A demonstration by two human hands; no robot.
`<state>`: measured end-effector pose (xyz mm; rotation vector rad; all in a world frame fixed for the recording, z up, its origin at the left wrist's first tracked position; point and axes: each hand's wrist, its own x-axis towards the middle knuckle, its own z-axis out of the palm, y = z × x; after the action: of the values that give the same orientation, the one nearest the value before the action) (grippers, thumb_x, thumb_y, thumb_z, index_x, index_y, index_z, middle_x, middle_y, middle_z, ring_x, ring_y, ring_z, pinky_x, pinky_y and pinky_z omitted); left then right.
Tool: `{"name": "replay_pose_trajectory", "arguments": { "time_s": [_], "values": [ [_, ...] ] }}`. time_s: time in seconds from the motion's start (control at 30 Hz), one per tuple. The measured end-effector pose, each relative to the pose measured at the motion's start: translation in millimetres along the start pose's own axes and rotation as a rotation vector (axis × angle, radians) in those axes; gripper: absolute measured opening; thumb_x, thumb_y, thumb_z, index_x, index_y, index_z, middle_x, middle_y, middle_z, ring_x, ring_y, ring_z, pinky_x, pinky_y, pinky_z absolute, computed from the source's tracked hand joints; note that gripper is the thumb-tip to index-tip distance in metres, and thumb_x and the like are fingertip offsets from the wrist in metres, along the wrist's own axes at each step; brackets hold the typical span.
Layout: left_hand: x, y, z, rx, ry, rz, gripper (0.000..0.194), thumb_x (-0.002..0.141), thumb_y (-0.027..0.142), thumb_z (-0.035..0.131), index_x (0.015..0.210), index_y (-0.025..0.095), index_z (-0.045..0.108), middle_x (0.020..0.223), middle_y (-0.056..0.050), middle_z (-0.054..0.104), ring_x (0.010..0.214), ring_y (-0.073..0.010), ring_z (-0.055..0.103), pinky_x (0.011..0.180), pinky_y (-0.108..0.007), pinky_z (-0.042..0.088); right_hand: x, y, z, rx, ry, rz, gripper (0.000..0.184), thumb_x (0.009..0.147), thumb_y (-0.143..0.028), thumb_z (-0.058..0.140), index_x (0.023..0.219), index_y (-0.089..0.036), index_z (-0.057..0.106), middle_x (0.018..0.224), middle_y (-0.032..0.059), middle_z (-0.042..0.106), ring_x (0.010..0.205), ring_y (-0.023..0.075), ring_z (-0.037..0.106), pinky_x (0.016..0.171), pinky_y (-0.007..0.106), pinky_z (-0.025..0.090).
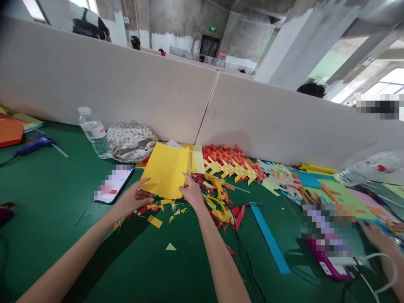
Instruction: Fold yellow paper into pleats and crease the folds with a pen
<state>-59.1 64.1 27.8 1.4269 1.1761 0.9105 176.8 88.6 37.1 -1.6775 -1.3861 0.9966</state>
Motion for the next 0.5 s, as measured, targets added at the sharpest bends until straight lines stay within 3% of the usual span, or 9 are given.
{"name": "replay_pose_trajectory", "arguments": {
  "time_s": [0.13,0.33,0.43,0.5],
  "values": [
    [-11.6,0.5,-9.3,0.081,0.016,0.047,0.064,0.068,0.03,0.069,0.128,0.025,0.048,0.12,-0.011,0.054,0.084,-0.0216,0.065,0.063,-0.033,0.057,-10.3,-3.9,-4.8,0.176,0.023,0.017,0.042,0.067,-0.022,0.055,0.107,-0.022,0.066,0.059,-0.007,0.048,0.045,0.0087,0.045,0.047,0.022,0.048],
    [-32.2,-8.8,-21.4,0.227,0.149,0.137,0.053,0.075,0.031,0.062,0.126,0.028,0.049,0.117,-0.008,0.052,0.099,-0.0246,0.056,0.068,-0.03,0.051,-57.5,-0.7,-12.7,0.452,0.023,0.067,0.031,0.063,-0.026,0.064,0.094,-0.021,0.068,0.082,0.0004,0.066,0.07,0.0148,0.06,0.059,0.024,0.05],
    [-45.3,-18.1,-23.2,0.258,0.166,0.128,0.054,0.077,0.031,0.059,0.129,0.025,0.045,0.099,-0.004,0.055,0.068,-0.0154,0.054,0.056,-0.025,0.046,-87.2,9.5,-15.5,0.561,0.031,0.11,0.029,0.063,-0.026,0.068,0.092,-0.021,0.067,0.085,0.0017,0.068,0.075,0.0177,0.063,0.06,0.025,0.049],
    [-53.1,-23.7,-23.3,0.274,0.159,0.13,0.049,0.08,0.033,0.056,0.128,0.024,0.048,0.09,-0.003,0.055,0.061,-0.0135,0.049,0.056,-0.025,0.044,-104.8,16.4,-17.0,0.616,0.029,0.138,0.027,0.062,-0.025,0.07,0.088,-0.022,0.067,0.084,0.0017,0.069,0.076,0.019,0.064,0.062,0.025,0.05]
  ]
}}
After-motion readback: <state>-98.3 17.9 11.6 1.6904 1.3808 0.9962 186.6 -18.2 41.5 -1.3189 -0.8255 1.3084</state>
